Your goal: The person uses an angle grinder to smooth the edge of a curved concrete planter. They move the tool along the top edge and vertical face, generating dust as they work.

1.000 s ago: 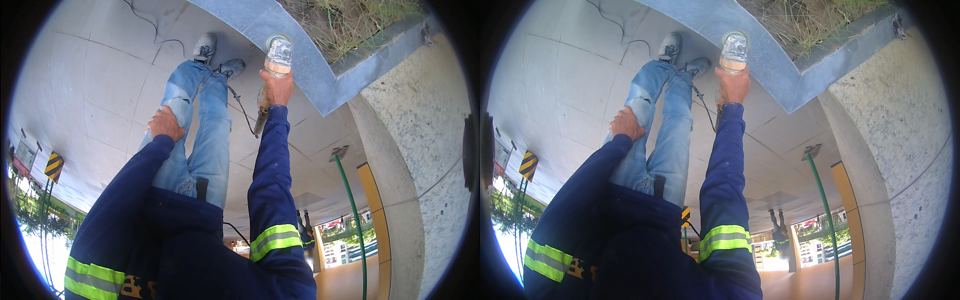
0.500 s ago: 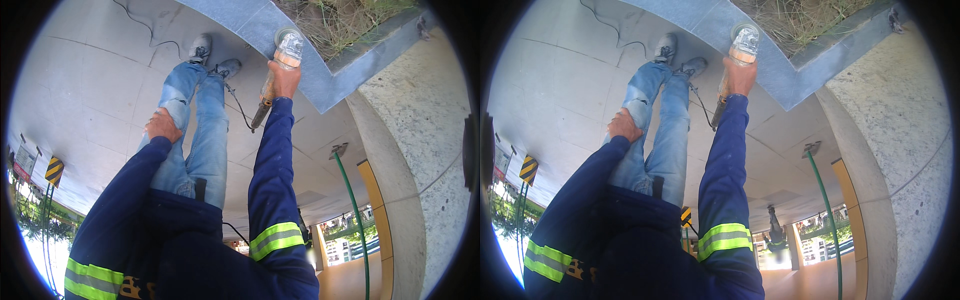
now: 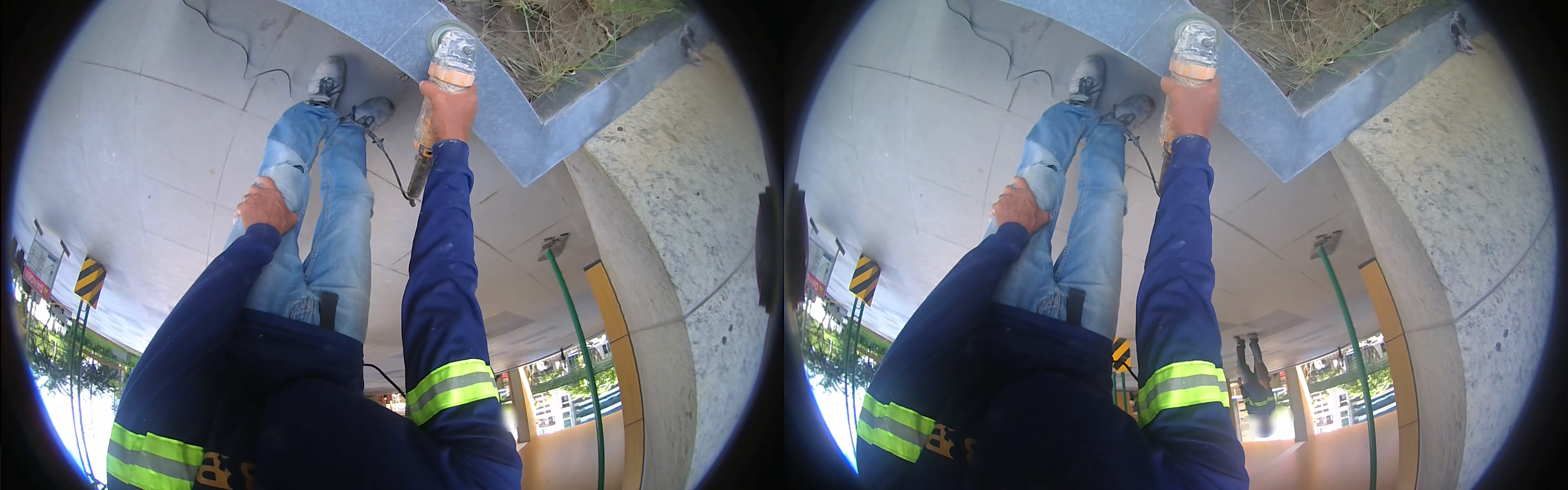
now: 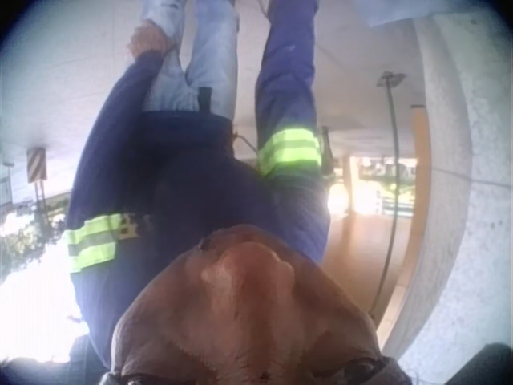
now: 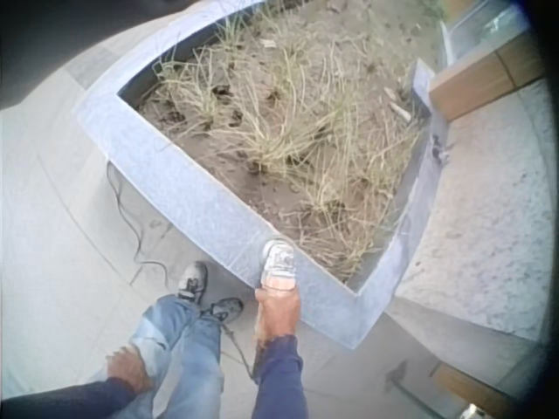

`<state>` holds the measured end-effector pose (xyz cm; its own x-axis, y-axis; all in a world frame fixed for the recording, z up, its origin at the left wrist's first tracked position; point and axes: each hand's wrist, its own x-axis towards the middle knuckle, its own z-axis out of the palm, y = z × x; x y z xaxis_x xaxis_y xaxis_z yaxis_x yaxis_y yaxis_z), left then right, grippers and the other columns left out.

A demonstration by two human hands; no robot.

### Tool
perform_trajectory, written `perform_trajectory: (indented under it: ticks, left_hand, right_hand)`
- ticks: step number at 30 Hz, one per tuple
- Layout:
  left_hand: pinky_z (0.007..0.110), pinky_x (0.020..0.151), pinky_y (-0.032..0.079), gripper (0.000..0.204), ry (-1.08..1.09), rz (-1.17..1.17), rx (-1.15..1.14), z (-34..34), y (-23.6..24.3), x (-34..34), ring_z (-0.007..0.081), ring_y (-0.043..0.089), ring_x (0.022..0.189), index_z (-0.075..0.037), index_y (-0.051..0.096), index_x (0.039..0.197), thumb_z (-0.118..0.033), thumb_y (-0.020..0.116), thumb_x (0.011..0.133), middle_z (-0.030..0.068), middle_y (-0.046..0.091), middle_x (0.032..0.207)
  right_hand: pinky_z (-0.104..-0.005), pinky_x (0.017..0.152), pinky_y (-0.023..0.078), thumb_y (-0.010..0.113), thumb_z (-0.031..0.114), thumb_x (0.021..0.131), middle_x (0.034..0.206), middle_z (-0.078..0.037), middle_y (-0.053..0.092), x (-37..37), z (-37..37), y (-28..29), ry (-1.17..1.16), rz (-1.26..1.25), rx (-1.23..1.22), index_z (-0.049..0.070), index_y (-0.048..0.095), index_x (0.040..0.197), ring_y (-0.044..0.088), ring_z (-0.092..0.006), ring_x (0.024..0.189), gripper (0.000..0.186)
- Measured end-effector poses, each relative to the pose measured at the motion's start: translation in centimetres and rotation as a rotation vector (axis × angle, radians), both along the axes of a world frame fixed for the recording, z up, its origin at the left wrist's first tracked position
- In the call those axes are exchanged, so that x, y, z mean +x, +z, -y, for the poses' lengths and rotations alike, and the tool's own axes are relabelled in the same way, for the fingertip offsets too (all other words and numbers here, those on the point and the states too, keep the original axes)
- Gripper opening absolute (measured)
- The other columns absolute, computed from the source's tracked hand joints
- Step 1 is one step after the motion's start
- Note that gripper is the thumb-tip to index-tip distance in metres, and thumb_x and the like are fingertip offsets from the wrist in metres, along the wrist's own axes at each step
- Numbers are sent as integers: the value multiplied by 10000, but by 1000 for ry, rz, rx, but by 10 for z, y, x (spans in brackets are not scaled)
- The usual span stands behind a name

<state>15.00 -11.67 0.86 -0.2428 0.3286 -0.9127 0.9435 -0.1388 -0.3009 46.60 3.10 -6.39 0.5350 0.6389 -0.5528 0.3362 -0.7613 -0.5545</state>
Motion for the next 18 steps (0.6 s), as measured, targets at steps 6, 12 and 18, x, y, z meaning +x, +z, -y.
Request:
perform_trajectory:
  ticks: [6,12,18]
  left_hand:
    - [711,790,596,996,6,-4,5,1,0,-3,396,746,1048,51,418,1511,-536,797,802,205,676,1224]
    - [641,907,608,1126,19,-56,7,-7,6,5,404,736,1115,66,405,1465,-590,906,699,215,670,1255]
    - [674,862,605,1058,23,-27,-3,-6,1,1,410,738,1097,60,419,1473,-559,863,738,221,669,1249]
  right_hand:
    - [-423,881,570,886,217,702,1113,-162,769,19,22,-1,-28,-86,38,-18,673,1203,747,-294,984,594]
    - [-432,907,567,900,304,688,1115,-196,765,-20,17,10,140,59,-108,-22,654,1211,747,-344,1006,664]
    - [-442,912,571,897,264,688,1117,-202,758,-15,-8,5,40,-8,-22,-26,639,1220,744,-347,1015,658]
